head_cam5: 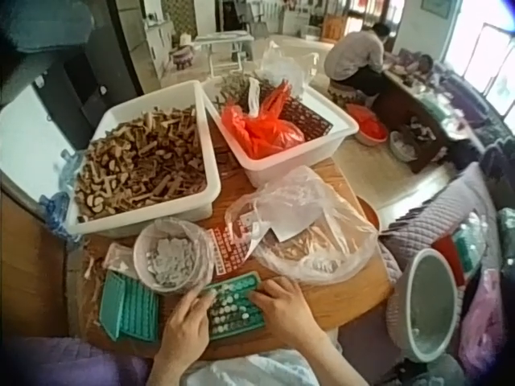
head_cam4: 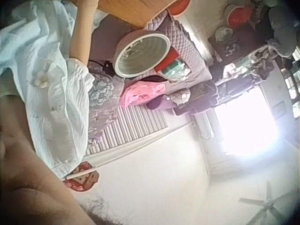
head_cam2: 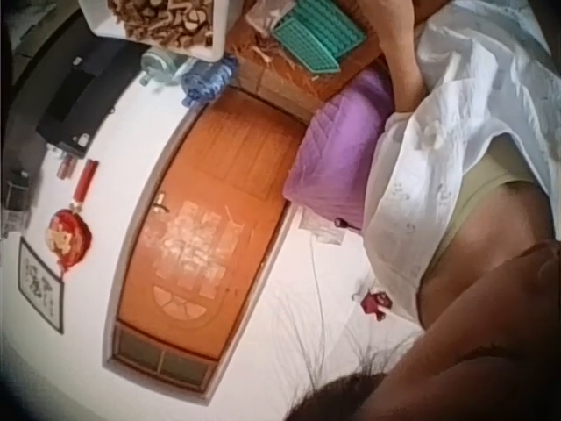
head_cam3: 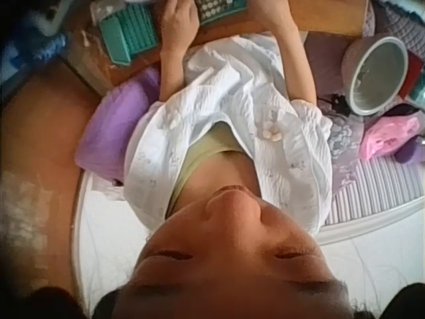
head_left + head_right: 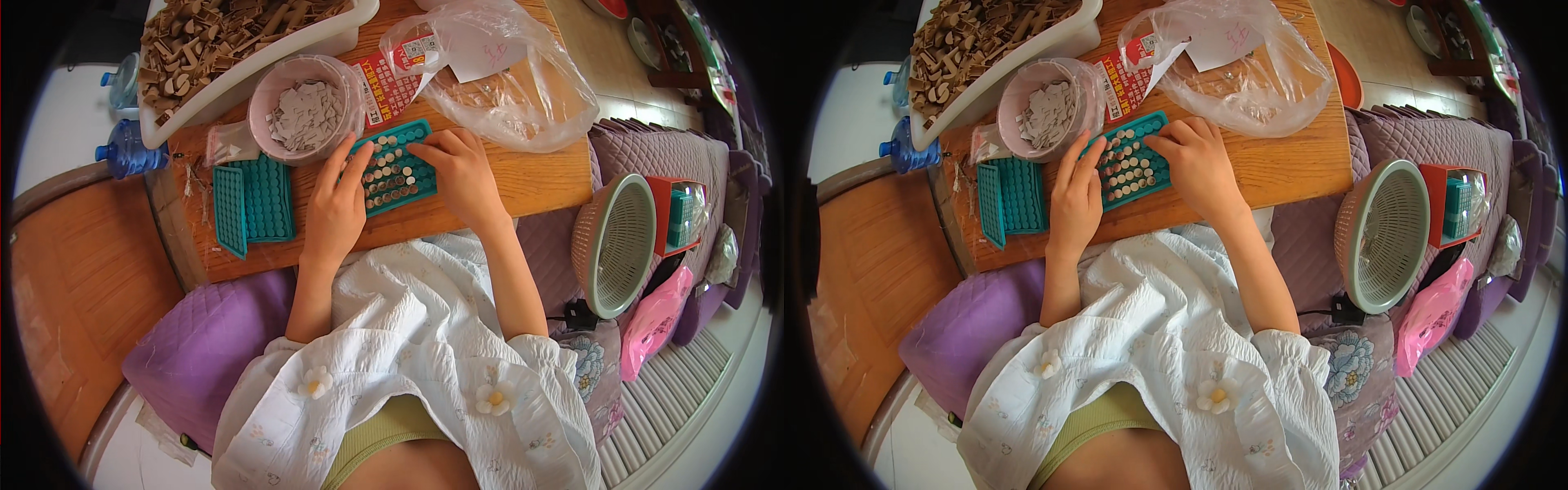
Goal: The person assembles small parts into cylindrical housings by hand, places assembled pieces into a basket, presses round components into a grid tray, and retrieves materials from plastic bags to assemble additional housings.
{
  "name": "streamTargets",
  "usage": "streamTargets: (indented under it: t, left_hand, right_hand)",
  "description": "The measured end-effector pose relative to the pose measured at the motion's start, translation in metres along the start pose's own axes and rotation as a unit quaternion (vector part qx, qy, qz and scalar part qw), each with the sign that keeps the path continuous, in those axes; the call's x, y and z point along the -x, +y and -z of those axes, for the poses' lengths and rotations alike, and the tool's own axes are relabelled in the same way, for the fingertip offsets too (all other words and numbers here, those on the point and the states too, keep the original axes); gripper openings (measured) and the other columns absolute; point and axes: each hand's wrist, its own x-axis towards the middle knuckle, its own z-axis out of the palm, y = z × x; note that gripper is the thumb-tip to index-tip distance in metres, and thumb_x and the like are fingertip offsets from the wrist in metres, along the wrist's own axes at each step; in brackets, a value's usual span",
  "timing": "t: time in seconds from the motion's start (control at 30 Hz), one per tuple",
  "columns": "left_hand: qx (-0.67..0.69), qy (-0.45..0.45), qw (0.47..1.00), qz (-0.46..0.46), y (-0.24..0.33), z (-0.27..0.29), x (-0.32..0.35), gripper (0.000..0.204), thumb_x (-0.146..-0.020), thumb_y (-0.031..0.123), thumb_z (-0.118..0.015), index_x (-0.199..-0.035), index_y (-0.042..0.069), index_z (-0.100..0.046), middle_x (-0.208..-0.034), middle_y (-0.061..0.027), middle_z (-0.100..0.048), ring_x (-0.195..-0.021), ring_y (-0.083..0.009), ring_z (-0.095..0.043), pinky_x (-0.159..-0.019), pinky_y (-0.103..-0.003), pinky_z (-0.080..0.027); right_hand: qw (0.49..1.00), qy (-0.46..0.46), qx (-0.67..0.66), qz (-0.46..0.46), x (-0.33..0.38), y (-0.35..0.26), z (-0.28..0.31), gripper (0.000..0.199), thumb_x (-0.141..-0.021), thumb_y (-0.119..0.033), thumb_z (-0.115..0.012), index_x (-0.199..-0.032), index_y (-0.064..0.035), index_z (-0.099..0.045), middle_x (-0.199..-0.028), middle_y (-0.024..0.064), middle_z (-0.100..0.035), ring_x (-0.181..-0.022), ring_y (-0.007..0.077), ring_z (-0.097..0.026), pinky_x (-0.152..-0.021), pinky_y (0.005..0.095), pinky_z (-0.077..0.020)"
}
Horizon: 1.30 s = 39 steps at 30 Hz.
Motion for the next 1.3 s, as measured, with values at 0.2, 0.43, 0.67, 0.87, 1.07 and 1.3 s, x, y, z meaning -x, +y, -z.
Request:
streamTargets:
  t: [0.2, 0.43, 0.67, 0.87, 1.07, 1.3]
  left_hand:
    - [-0.025, -0.01, 0.999, -0.045, 0.0, -0.003, 0.003, 0.045, -0.074, -0.008, -0.051, -0.114, 0.012, -0.06, -0.127, -0.0102, -0.047, -0.115, -0.0319, -0.046, -0.095, -0.039, -0.04]
    - [-0.127, -0.062, 0.986, -0.085, 0.009, -0.012, 0.004, 0.038, -0.078, -0.001, -0.051, -0.106, 0.02, -0.065, -0.132, -0.0086, -0.042, -0.123, -0.0362, -0.034, -0.098, -0.054, -0.032]
    - [-0.145, -0.067, 0.984, -0.078, 0.009, -0.016, 0.005, 0.034, -0.08, 0.004, -0.051, -0.105, 0.02, -0.066, -0.135, -0.0074, -0.039, -0.123, -0.0367, -0.034, -0.097, -0.058, -0.03]
    - [-0.171, -0.073, 0.98, -0.076, 0.01, -0.015, 0.005, 0.039, -0.079, 0.001, -0.051, -0.111, 0.019, -0.063, -0.136, -0.0091, -0.038, -0.124, -0.0368, -0.033, -0.098, -0.057, -0.029]
    - [-0.163, -0.075, 0.981, -0.071, 0.01, -0.016, 0.005, 0.039, -0.078, 0.0, -0.051, -0.112, 0.017, -0.062, -0.136, -0.0101, -0.038, -0.123, -0.0376, -0.034, -0.097, -0.058, -0.029]
    - [-0.128, -0.079, 0.987, -0.063, 0.006, -0.017, 0.006, 0.044, -0.077, -0.002, -0.051, -0.115, 0.017, -0.06, -0.136, -0.0114, -0.038, -0.123, -0.0377, -0.034, -0.098, -0.057, -0.029]
  right_hand:
    - [1.0, -0.003, 0.031, 0.001, -0.001, 0.001, -0.004, 0.028, -0.068, 0.0, -0.055, -0.092, -0.0098, -0.067, -0.089, 0.0038, -0.058, -0.092, 0.0231, -0.052, -0.09, 0.036, -0.0388]
    - [1.0, -0.003, 0.014, 0.001, 0.0, 0.0, -0.001, 0.034, -0.067, 0.003, -0.054, -0.096, -0.0085, -0.066, -0.092, 0.0069, -0.058, -0.094, 0.0268, -0.052, -0.086, 0.0377, -0.0415]
    - [1.0, -0.004, 0.009, 0.003, 0.001, 0.0, -0.001, 0.034, -0.068, 0.003, -0.054, -0.098, -0.0078, -0.066, -0.094, 0.0077, -0.058, -0.095, 0.0276, -0.052, -0.086, 0.0368, -0.0421]
    - [1.0, -0.004, -0.012, -0.013, 0.005, 0.004, -0.005, 0.029, -0.072, -0.002, -0.053, -0.097, -0.0097, -0.066, -0.096, 0.0057, -0.058, -0.096, 0.0259, -0.051, -0.091, 0.037, -0.0383]
    - [1.0, 0.006, -0.021, -0.01, 0.007, 0.006, -0.007, 0.028, -0.074, -0.002, -0.052, -0.098, -0.0093, -0.066, -0.096, 0.0062, -0.058, -0.096, 0.0262, -0.052, -0.09, 0.0369, -0.0392]
    - [1.0, 0.013, -0.026, -0.006, 0.007, 0.008, -0.009, 0.028, -0.073, -0.002, -0.052, -0.097, -0.0094, -0.066, -0.096, 0.0063, -0.058, -0.095, 0.0264, -0.052, -0.089, 0.0368, -0.0399]
